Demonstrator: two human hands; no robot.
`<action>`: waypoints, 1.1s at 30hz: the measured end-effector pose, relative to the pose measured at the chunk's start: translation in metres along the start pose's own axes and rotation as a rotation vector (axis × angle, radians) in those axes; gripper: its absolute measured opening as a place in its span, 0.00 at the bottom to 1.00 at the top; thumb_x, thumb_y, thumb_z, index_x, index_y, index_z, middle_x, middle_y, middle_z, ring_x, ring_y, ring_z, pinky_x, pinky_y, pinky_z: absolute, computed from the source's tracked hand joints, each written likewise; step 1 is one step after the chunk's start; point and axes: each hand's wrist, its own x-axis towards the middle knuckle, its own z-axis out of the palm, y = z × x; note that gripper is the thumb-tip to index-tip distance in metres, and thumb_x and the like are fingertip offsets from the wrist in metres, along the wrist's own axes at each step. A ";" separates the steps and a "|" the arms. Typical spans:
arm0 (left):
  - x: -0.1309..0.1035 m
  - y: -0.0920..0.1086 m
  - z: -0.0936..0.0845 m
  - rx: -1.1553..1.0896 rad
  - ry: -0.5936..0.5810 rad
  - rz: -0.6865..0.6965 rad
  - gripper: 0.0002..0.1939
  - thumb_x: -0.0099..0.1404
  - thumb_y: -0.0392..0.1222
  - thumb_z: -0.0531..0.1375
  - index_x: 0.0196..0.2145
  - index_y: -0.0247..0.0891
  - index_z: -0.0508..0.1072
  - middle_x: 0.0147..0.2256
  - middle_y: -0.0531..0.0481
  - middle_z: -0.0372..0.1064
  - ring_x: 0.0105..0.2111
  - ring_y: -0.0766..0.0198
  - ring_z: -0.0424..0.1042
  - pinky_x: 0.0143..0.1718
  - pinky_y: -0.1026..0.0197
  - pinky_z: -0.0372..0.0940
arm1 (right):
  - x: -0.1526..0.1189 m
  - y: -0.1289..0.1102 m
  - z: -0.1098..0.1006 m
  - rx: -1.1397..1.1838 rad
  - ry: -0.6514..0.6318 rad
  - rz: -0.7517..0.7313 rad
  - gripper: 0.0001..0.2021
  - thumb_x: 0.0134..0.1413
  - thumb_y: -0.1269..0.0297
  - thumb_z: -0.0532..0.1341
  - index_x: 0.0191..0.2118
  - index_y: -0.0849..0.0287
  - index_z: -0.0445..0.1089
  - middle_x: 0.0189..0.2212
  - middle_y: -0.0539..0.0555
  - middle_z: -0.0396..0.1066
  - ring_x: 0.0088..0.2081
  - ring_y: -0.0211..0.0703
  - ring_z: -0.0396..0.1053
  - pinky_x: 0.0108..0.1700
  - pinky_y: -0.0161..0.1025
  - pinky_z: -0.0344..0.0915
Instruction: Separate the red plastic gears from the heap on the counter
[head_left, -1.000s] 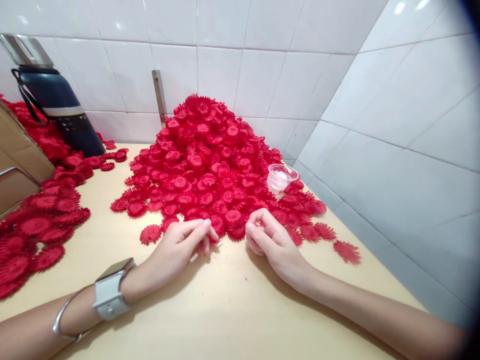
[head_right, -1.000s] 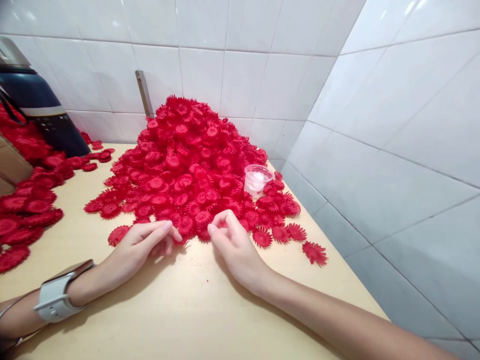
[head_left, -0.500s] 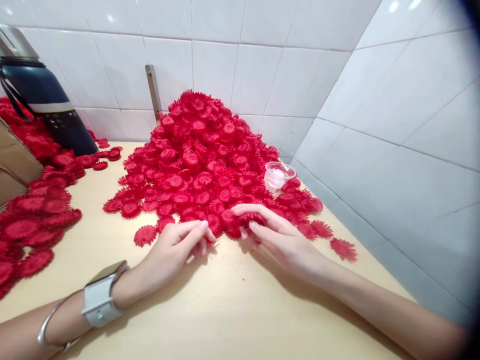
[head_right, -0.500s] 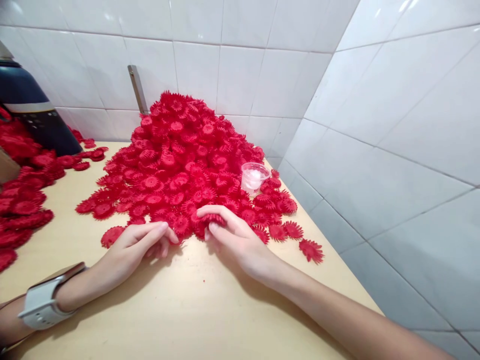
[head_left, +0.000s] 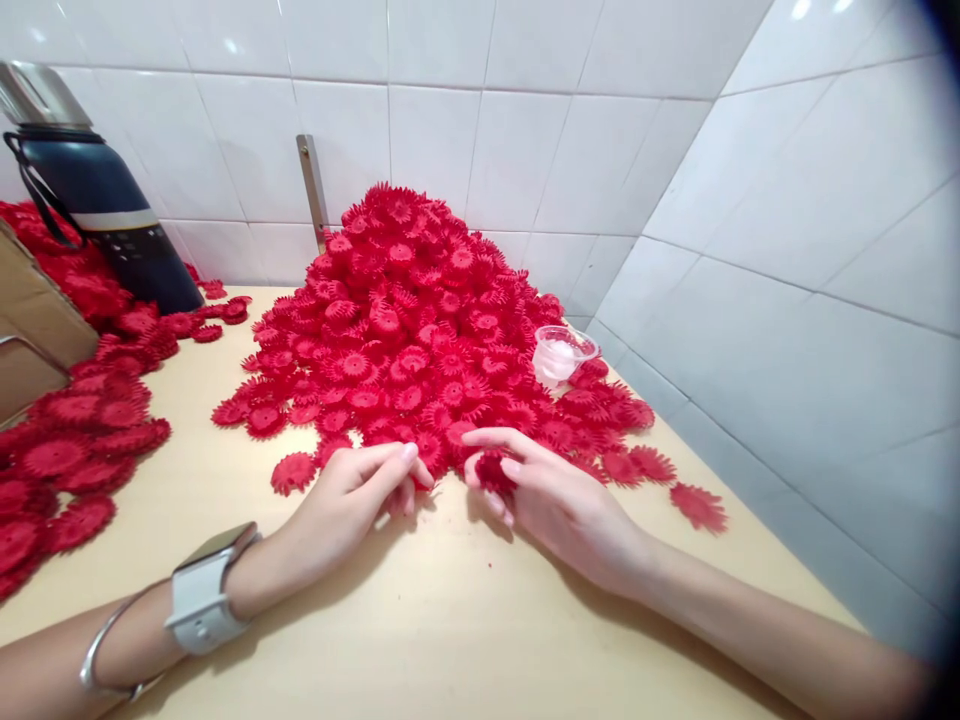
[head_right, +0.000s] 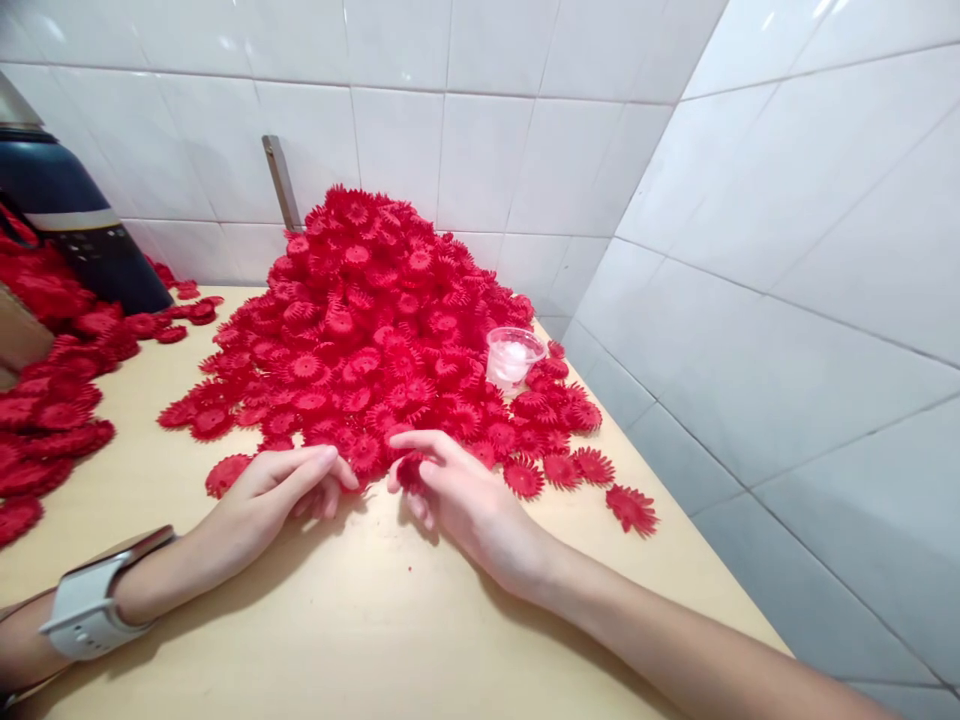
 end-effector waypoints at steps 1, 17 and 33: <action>0.000 0.000 0.000 0.001 0.002 0.001 0.18 0.66 0.47 0.47 0.27 0.35 0.70 0.21 0.53 0.65 0.22 0.69 0.61 0.24 0.67 0.55 | 0.000 0.001 0.000 -0.005 0.012 -0.010 0.11 0.51 0.65 0.54 0.42 0.59 0.61 0.25 0.50 0.62 0.24 0.36 0.54 0.26 0.35 0.51; 0.002 0.001 0.001 0.008 0.020 -0.002 0.18 0.66 0.46 0.48 0.28 0.35 0.71 0.21 0.54 0.65 0.22 0.69 0.61 0.24 0.67 0.55 | -0.004 0.003 0.000 -0.182 -0.008 -0.017 0.12 0.52 0.68 0.52 0.43 0.58 0.62 0.34 0.55 0.66 0.32 0.42 0.63 0.31 0.39 0.57; 0.000 0.006 0.001 0.033 0.035 -0.013 0.18 0.64 0.47 0.48 0.26 0.35 0.70 0.20 0.53 0.64 0.21 0.68 0.60 0.23 0.67 0.55 | -0.008 0.007 0.006 -0.235 -0.072 -0.026 0.04 0.60 0.63 0.48 0.40 0.57 0.54 0.20 0.44 0.56 0.22 0.33 0.51 0.26 0.34 0.46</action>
